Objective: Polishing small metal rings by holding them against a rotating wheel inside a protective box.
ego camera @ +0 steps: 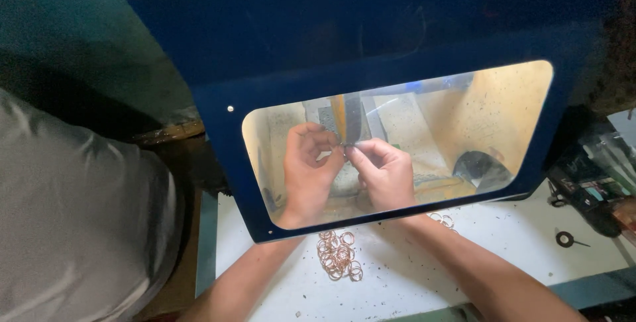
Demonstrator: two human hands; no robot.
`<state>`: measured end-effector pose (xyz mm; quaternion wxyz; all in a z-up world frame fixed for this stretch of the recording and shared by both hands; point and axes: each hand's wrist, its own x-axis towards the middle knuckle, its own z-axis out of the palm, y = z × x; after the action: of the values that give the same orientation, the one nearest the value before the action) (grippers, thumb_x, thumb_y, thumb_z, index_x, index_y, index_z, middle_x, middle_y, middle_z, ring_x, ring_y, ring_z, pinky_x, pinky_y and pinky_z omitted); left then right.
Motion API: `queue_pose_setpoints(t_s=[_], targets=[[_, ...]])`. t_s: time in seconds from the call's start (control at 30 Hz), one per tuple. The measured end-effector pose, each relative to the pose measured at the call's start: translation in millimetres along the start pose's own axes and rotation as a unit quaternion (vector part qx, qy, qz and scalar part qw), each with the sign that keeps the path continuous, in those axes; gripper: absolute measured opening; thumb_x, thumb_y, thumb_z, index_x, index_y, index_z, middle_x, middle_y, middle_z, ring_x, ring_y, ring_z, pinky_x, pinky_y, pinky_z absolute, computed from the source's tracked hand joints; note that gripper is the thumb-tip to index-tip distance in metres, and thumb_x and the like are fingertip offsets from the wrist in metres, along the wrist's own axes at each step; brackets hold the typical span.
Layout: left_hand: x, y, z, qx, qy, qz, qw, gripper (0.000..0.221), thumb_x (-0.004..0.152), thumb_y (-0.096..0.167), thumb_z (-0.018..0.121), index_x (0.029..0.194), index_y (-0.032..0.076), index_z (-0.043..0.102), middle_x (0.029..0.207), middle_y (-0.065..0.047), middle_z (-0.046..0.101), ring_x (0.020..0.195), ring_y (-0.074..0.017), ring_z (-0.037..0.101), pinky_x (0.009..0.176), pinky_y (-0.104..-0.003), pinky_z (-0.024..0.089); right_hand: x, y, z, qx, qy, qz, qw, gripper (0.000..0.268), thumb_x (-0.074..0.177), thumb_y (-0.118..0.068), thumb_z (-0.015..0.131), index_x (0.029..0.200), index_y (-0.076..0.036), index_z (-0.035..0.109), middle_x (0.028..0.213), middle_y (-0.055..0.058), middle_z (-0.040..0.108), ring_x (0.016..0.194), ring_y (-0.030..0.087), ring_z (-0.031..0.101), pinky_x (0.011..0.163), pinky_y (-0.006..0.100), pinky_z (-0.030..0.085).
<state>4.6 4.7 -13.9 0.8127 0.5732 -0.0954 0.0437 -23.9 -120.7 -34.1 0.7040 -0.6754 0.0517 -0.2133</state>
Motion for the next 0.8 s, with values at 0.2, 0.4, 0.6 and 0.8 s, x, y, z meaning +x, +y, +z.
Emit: queue_pose_setpoints(t_s=[0.2, 0.4, 0.6, 0.8], targets=[[3.0, -8.4, -5.6, -0.012, 0.004, 0.009, 1.0, 0.044, 0.08, -0.007, 0.07, 0.116, 0.008, 0.051, 0.088, -0.009, 0.067, 0.084, -0.0147, 0.064, 0.07, -0.031, 0.066, 0.1, 0.5, 0.4, -0.004, 0.009, 0.025, 1.0, 0.009, 0.09, -0.01, 0.079, 0.092, -0.001, 0.079, 0.052, 0.001, 0.056, 0.041, 0.006, 0.052, 0.038, 0.02, 0.041], [4.4, -9.3, -8.2, -0.015, 0.011, 0.011, 1.0, 0.044, 0.079, -0.008, 0.071, 0.116, 0.007, 0.052, 0.087, -0.009, 0.068, 0.083, -0.014, 0.064, 0.068, -0.031, 0.066, 2.1, 12.6, 2.1, 0.015, 0.013, 0.043, 0.999, 0.008, 0.089, -0.012, 0.081, 0.091, -0.004, 0.079, 0.048, 0.0, 0.055, 0.038, 0.004, 0.047, 0.036, 0.018, 0.039], [2.3, -6.0, -7.1, -0.016, 0.012, 0.015, 1.0, 0.043, 0.081, -0.007, 0.07, 0.117, 0.006, 0.052, 0.088, -0.01, 0.067, 0.084, -0.0139, 0.064, 0.07, -0.032, 0.067, -0.5, 7.4, 5.8, 0.003, 0.025, 0.054, 0.998, 0.007, 0.09, -0.013, 0.081, 0.094, -0.008, 0.082, 0.048, -0.003, 0.056, 0.044, -0.001, 0.044, 0.039, 0.015, 0.036], [0.3, -2.2, -5.5, 0.004, -0.002, 0.041, 0.999, 0.044, 0.08, -0.007, 0.072, 0.117, 0.007, 0.052, 0.088, -0.011, 0.067, 0.084, -0.0161, 0.065, 0.071, -0.034, 0.067, -3.5, -11.9, 6.9, -0.045, 0.043, 0.024, 0.998, 0.011, 0.085, -0.019, 0.089, 0.092, -0.011, 0.084, 0.056, 0.002, 0.067, 0.054, 0.0, 0.05, 0.047, 0.02, 0.048]])
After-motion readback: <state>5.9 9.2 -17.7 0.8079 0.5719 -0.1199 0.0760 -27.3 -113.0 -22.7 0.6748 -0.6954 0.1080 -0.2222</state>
